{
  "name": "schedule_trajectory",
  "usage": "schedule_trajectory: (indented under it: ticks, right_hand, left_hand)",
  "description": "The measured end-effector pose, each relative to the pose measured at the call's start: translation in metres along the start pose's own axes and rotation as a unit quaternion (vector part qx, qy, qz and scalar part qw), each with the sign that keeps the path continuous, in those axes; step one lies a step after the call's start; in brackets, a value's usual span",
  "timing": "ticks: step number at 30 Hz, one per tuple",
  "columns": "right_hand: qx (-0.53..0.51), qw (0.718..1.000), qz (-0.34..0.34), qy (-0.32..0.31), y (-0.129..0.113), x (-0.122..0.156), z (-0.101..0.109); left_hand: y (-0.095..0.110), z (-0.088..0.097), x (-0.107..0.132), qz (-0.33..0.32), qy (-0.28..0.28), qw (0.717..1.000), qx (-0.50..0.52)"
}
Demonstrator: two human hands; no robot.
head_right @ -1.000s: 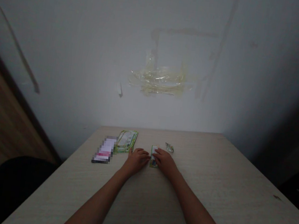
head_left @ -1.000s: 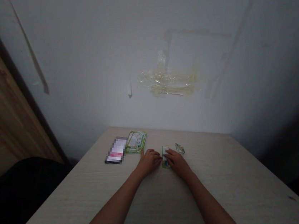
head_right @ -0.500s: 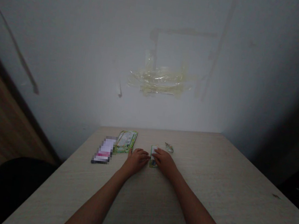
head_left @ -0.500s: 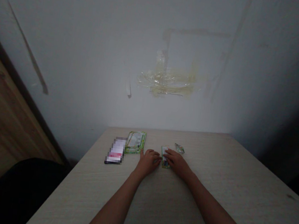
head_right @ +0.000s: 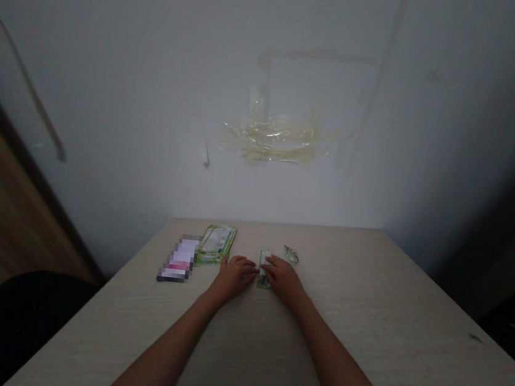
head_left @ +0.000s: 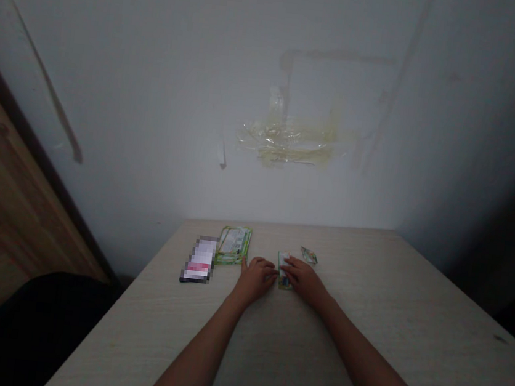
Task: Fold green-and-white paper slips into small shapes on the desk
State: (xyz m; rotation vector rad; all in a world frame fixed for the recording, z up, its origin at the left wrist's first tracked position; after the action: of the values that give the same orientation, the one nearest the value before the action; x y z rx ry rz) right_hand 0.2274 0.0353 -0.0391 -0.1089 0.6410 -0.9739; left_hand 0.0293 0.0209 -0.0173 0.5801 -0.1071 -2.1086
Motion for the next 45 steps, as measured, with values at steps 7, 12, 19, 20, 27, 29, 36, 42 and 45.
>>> schedule_trajectory:
  ticks: [7,12,19,20,27,29,36,42,45]
  right_hand:
    - [-0.002,1.000,-0.006,0.005,0.002,0.000,-0.002]
    - [-0.009,1.000,-0.006,0.001,0.003,0.000,-0.002]
    - [-0.019,1.000,-0.022,0.008,0.006,0.000,-0.006]
    - [-0.019,1.000,-0.023,0.008,0.006,0.000,-0.006]
    - [-0.029,0.999,-0.026,-0.006,0.005,-0.001,-0.005]
    - [-0.035,0.999,-0.027,-0.005,0.006,-0.001,-0.005]
    - [-0.059,0.997,-0.042,-0.028,0.007,-0.002,0.000]
    - [-0.068,0.995,-0.046,-0.053,0.006,-0.003,0.008]
    - [-0.080,0.994,-0.050,-0.049,0.005,-0.002,0.009]
  left_hand:
    - [0.000,0.001,0.001,-0.001,-0.005,1.000,-0.003]
    - [-0.001,0.000,0.000,-0.005,0.006,1.000,0.007]
    - [0.002,0.002,-0.002,-0.027,0.016,0.999,-0.016]
    - [0.003,0.002,-0.002,-0.030,0.017,0.999,-0.020]
    - [0.002,-0.003,-0.001,-0.047,0.008,0.999,-0.025]
    - [0.001,-0.004,-0.002,-0.046,-0.001,0.999,-0.021]
    - [-0.001,-0.007,-0.007,-0.029,-0.006,1.000,0.001]
    - [-0.001,-0.006,-0.010,-0.003,0.014,1.000,0.012]
    - [0.001,-0.006,-0.012,-0.009,0.016,1.000,0.006]
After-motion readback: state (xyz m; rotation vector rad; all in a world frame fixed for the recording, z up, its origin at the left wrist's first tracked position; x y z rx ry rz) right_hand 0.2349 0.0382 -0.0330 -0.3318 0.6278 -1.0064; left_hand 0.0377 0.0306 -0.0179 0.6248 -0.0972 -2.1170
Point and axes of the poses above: each hand's wrist, its own x-axis away from the middle knuckle, its own z-axis out of the back of the hand, y = z × x, the point moved 1 cm from there along -x, towards the middle knuckle, and after that the axes turned 5 degrees about -z, right-handed, at the moved point
